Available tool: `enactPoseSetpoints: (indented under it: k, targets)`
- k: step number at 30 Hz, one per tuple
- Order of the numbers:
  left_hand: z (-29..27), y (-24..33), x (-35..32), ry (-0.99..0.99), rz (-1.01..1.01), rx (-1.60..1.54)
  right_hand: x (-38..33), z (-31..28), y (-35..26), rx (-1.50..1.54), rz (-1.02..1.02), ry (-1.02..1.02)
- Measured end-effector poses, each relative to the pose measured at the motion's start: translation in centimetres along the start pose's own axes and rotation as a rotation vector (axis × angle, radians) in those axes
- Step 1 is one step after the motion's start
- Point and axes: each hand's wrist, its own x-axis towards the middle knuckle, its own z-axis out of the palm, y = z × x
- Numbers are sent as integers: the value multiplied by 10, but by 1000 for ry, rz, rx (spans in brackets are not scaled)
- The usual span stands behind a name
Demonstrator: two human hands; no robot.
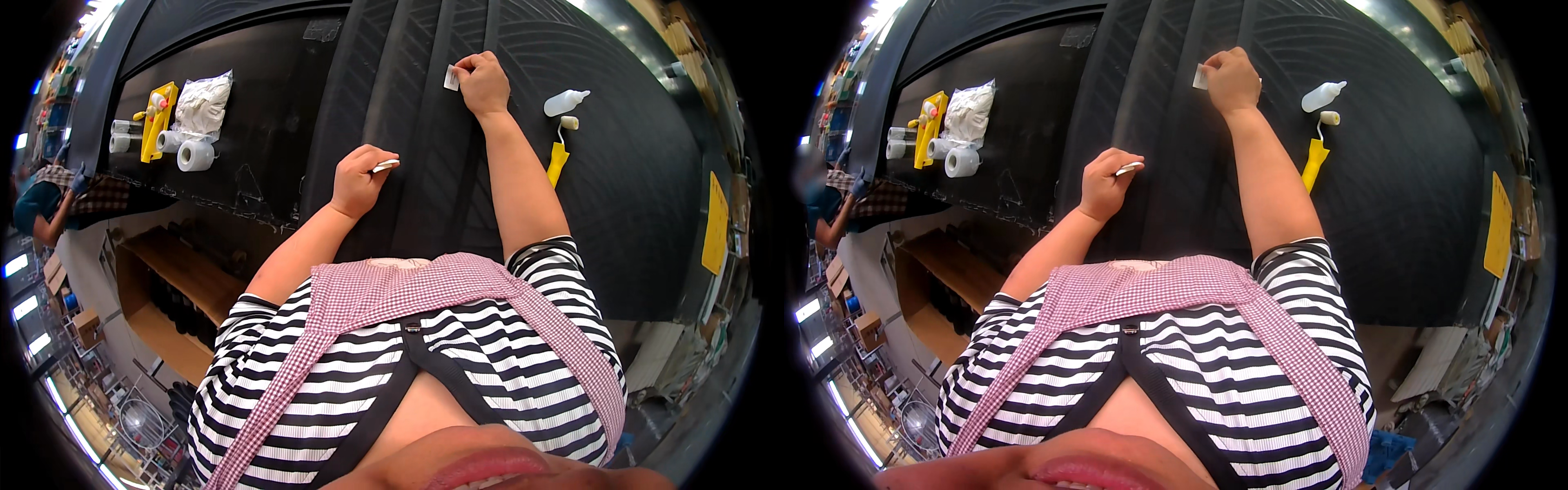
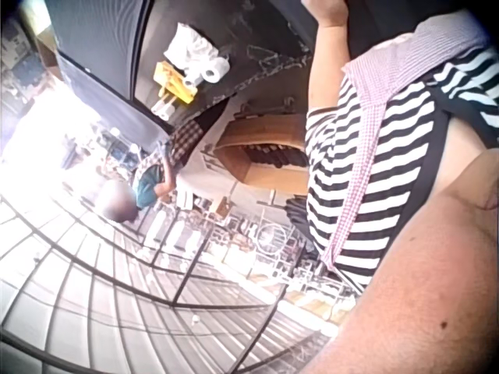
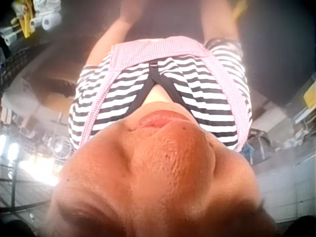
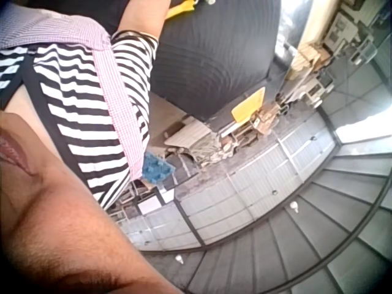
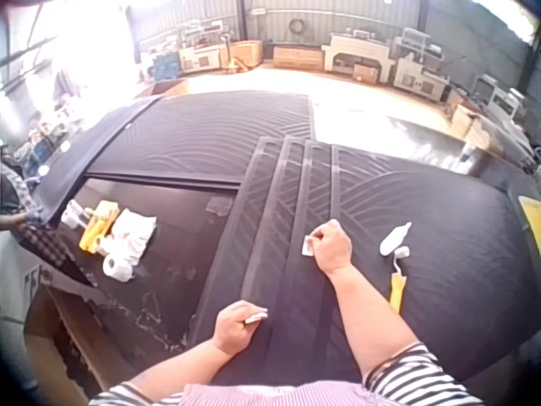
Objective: The person applies adhesive labels to large black foam sheets by hand, using a bottle of glue and a small roller to secure the labels in a line across the material.
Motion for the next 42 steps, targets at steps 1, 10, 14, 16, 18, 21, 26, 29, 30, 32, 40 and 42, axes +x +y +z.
enactPoseSetpoints:
  k: [1, 10, 14, 16, 18, 21, 26, 29, 30, 32, 40, 42]
  targets:
    - [0, 0, 0, -1, 2, 0, 0, 0, 0, -6, 2, 0]
    - [1, 0, 0, 0, 10, 7, -1, -1, -2, -24, -14, -1]
    - [1, 1, -1, 5, 1, -6, -9, -3, -8, -98, -92, 25]
    - [1, 0, 0, -2, 6, -9, -13, -2, -5, -216, -150, -34]
    - [1, 0, 1, -7, 7, -9, -18, -7, -7, -200, -218, 49]
    - [1, 1, 1, -8, 3, -2, -42, -33, -18, -97, -256, 197]
    - [0, -1, -3, 1, 10, 0, -123, -96, 12, -85, -260, 417]
    - [1, -3, -2, -6, 43, 10, -161, -128, 51, -483, 17, 372]
    - [2, -4, -2, -7, 33, 2, -166, -131, 53, -447, 121, 286]
    - [3, -4, -3, -2, 26, 1, -169, -137, 50, -367, 319, 118]
    - [4, -2, -3, 14, 27, -11, -195, -147, 80, 755, 448, 263]
    - [1, -6, -5, 4, 23, -25, -212, -160, 45, 1251, 475, 128]
